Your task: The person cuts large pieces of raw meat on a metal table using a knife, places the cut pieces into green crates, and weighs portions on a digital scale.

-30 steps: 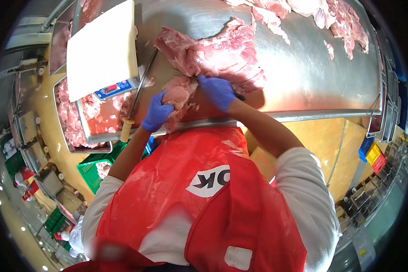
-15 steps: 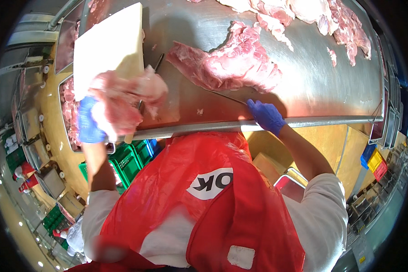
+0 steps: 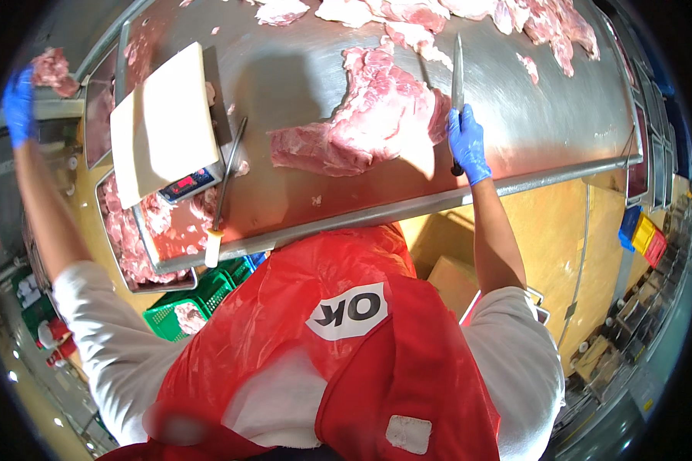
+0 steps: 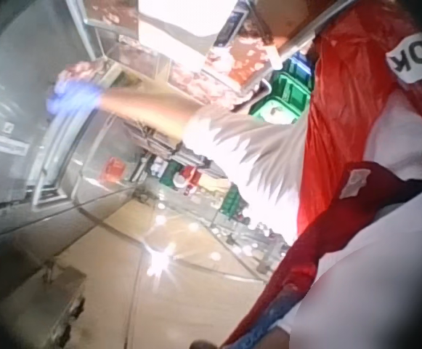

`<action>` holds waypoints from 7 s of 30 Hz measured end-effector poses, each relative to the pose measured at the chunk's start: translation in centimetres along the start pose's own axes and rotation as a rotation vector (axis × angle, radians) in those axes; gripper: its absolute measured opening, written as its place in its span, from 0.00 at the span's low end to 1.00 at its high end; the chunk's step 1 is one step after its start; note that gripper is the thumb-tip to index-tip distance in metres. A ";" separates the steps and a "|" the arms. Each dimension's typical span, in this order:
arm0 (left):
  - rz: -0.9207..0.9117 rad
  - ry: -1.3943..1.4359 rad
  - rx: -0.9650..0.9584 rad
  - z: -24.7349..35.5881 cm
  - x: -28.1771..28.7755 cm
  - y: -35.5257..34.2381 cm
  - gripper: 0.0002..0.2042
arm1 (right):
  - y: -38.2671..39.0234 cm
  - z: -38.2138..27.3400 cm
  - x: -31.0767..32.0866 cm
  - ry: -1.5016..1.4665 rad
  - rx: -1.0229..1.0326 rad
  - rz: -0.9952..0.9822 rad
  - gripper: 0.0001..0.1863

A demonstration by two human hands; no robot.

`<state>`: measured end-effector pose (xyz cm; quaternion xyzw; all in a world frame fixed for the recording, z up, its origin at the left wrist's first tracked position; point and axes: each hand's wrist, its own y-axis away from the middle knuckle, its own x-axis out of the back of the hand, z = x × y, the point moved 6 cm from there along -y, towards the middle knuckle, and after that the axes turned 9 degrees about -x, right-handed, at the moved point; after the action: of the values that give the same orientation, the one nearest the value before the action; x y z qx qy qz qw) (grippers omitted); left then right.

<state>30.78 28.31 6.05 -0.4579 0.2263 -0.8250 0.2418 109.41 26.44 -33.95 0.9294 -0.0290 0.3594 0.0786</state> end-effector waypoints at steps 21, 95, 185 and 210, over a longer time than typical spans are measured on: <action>-0.899 0.192 -0.075 20.6 -39.5 41.2 0.41 | 4.3 -2.2 -7.7 -0.659 -0.308 -0.195 0.12; -0.486 0.483 -0.116 16.7 -44.9 36.2 0.17 | 8.5 -8.3 -19.2 0.310 0.140 -0.172 0.13; -0.682 0.311 0.011 18.7 -36.4 44.7 0.53 | 11.1 -1.3 -8.8 -0.709 -0.488 -0.369 0.11; -0.570 -0.346 -0.019 12.7 -34.1 41.2 0.31 | 8.6 -18.2 -23.1 0.612 0.774 -0.615 0.09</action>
<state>65.49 14.91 -34.42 -0.6384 0.0524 -0.7673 0.0316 79.28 20.94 -35.19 0.7099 0.3999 0.5569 -0.1613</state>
